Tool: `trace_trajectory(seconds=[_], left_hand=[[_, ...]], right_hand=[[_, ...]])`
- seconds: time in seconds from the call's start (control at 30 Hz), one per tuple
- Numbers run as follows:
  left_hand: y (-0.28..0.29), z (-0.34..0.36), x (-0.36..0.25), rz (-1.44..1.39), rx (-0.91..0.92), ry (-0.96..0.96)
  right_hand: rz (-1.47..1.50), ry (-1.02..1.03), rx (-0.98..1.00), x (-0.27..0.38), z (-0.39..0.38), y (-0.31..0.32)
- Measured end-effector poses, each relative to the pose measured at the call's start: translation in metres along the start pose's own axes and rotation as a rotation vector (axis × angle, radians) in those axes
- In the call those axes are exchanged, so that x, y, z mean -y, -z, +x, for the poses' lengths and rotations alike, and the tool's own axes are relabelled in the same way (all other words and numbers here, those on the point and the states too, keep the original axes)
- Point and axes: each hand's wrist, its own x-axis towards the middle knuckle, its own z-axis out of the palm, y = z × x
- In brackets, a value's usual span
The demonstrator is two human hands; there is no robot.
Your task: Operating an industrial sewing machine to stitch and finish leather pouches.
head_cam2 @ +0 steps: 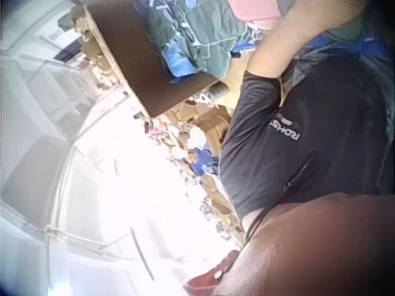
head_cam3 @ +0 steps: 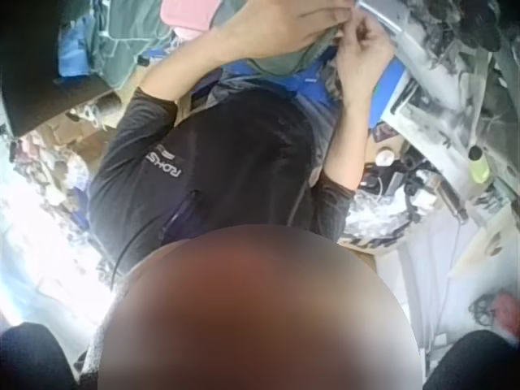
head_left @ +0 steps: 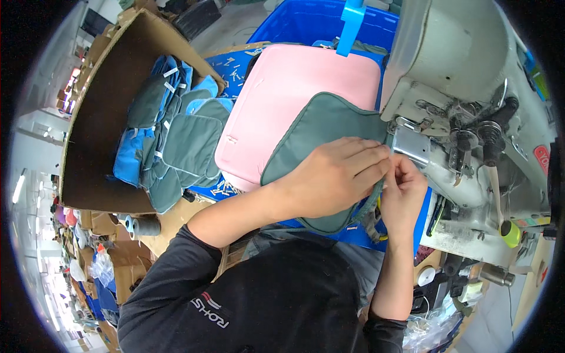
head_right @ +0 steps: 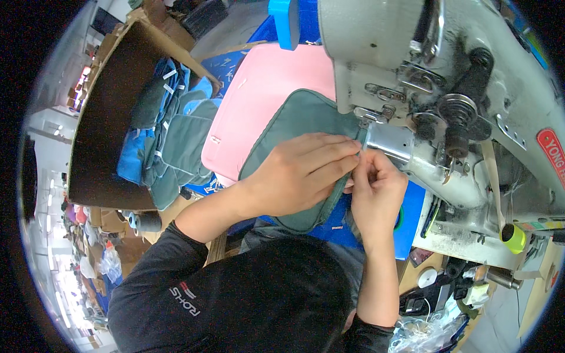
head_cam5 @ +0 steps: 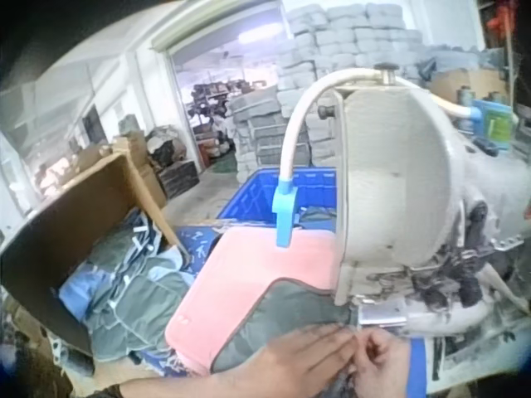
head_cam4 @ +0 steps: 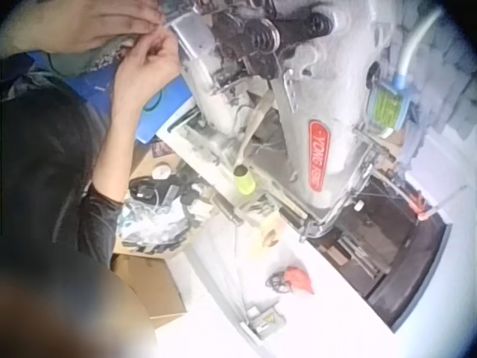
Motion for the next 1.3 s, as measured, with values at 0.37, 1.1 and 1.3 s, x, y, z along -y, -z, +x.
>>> trace_trajectory(seconds=[0.37, 1.1, 1.3], left_hand=[[-0.003, -0.007, 0.004, -0.139, -0.028, 0.111], [-0.007, -0.008, -0.004, 0.063, 0.005, 0.071], [0.007, -0.009, -0.006, -0.282, -0.092, 0.528]], right_hand=[[0.167, -0.039, -0.016, 0.000, -0.020, -0.009], [0.377, -0.098, 0.016, -0.003, -0.028, -0.013], [0.355, -0.207, 0.006, -0.004, -0.042, -0.017]])
